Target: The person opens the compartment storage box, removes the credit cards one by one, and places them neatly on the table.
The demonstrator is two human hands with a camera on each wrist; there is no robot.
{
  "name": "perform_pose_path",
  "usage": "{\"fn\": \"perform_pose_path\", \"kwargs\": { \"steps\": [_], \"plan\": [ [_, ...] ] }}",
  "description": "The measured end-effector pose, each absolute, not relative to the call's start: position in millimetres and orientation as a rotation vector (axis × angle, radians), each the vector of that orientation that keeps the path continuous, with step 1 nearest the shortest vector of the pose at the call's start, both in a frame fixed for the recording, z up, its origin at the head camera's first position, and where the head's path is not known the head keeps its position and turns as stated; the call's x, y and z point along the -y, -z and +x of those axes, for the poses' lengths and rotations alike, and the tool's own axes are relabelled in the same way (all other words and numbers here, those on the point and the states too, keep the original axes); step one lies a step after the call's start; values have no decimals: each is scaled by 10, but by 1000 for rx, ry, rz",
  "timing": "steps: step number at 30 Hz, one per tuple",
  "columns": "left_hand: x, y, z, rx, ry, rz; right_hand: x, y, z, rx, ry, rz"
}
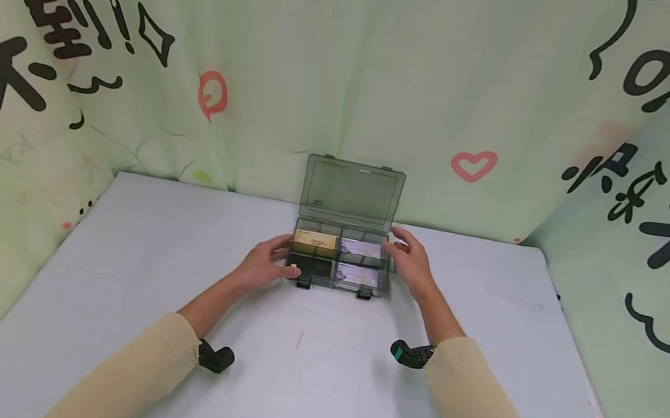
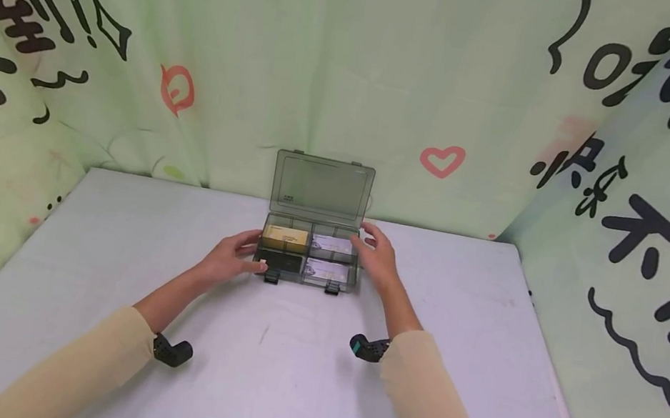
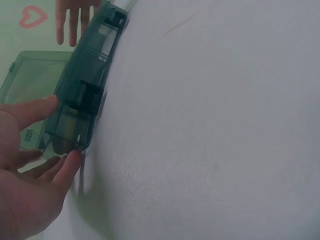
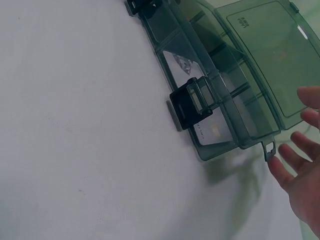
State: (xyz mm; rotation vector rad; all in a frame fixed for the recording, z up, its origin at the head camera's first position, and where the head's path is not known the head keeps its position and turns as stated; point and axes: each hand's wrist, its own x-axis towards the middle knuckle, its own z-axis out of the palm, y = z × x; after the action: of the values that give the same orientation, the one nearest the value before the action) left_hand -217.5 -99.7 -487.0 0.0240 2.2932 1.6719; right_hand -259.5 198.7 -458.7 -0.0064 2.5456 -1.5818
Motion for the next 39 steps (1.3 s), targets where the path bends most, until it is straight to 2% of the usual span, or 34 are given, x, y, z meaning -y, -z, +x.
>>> {"fn": "perform_pose_path", "kwargs": {
  "steps": [10, 39],
  "plan": [
    [1029, 4861, -2195, -2305, -1689, 66, -2016, 4607, -2506, -2642, 1389, -77],
    [984, 4868, -2187, -2310, -1683, 50, -1881, 4764, -2747, -2844, 939, -235]
  ]
}}
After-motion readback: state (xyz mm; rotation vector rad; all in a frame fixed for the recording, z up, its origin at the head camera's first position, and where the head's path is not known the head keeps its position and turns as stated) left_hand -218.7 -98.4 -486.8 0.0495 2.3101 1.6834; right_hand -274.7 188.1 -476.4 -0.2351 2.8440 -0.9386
